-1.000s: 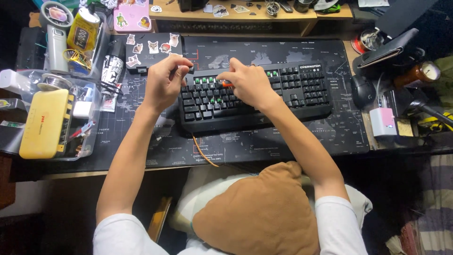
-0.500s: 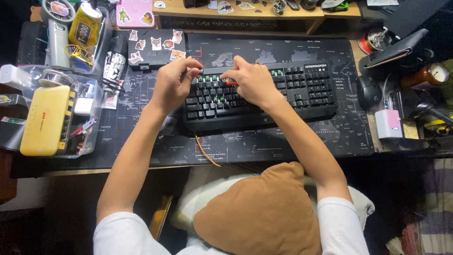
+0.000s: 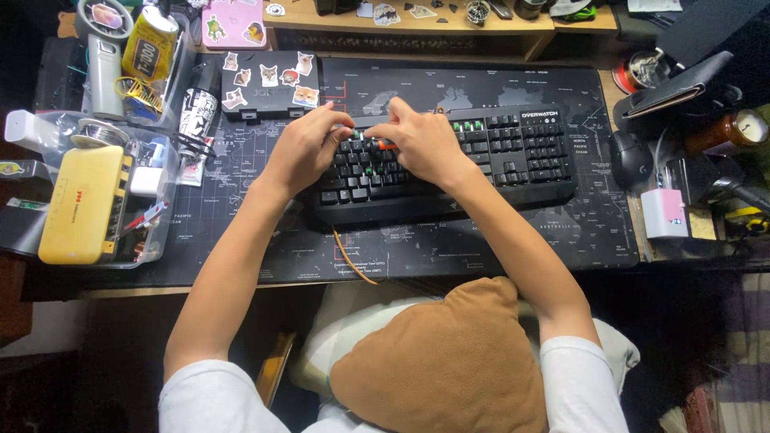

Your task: Inspecting and disassembling a mechanical keyboard using a screwdriver for maintenance or repair.

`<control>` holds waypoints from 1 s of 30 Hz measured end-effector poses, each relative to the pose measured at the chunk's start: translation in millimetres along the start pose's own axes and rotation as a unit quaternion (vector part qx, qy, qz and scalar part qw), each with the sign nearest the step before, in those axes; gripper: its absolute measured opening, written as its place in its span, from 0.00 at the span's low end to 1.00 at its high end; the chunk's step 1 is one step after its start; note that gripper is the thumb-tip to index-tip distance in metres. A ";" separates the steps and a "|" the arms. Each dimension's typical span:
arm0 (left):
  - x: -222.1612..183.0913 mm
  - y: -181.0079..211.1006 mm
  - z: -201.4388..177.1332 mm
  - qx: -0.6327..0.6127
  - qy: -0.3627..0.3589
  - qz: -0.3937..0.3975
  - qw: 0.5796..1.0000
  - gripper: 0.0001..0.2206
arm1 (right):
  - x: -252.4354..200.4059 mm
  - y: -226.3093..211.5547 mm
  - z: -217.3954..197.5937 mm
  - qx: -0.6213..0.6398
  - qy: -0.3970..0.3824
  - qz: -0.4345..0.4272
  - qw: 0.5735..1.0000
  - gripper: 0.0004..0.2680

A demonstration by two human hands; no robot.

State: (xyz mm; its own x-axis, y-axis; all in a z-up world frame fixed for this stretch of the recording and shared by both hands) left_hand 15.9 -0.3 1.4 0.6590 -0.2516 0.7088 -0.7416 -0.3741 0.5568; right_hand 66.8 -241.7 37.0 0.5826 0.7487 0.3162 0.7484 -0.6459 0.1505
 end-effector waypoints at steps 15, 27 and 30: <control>1.8 -0.4 6.0 0.001 0.007 -0.002 1.000 0.05 | -0.2 6.3 24.8 0.003 -0.003 0.004 1.000 0.12; 3.1 -4.0 27.7 -0.051 -0.019 -0.028 0.998 0.05 | -3.8 19.3 24.3 -0.007 0.022 0.043 0.999 0.09; 1.1 -6.2 28.3 -0.046 -0.025 -0.030 0.998 0.06 | -4.6 14.8 24.0 -0.020 0.019 0.030 0.999 0.10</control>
State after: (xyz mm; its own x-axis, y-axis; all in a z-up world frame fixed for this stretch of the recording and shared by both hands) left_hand 24.8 -23.6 -13.6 0.7057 -0.2774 0.6519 -0.7081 -0.3074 0.6357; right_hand 82.8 -251.2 15.3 0.6140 0.7022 0.3605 0.6980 -0.6962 0.1675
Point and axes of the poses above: each hand's wrist, its own x-axis towards the middle knuckle, its own z-axis out of the palm, y = z × x, the point moved 2 cm from there along x, towards the middle knuckle, and after that the axes turned 14 degrees about -x, right-handed, at the moved point
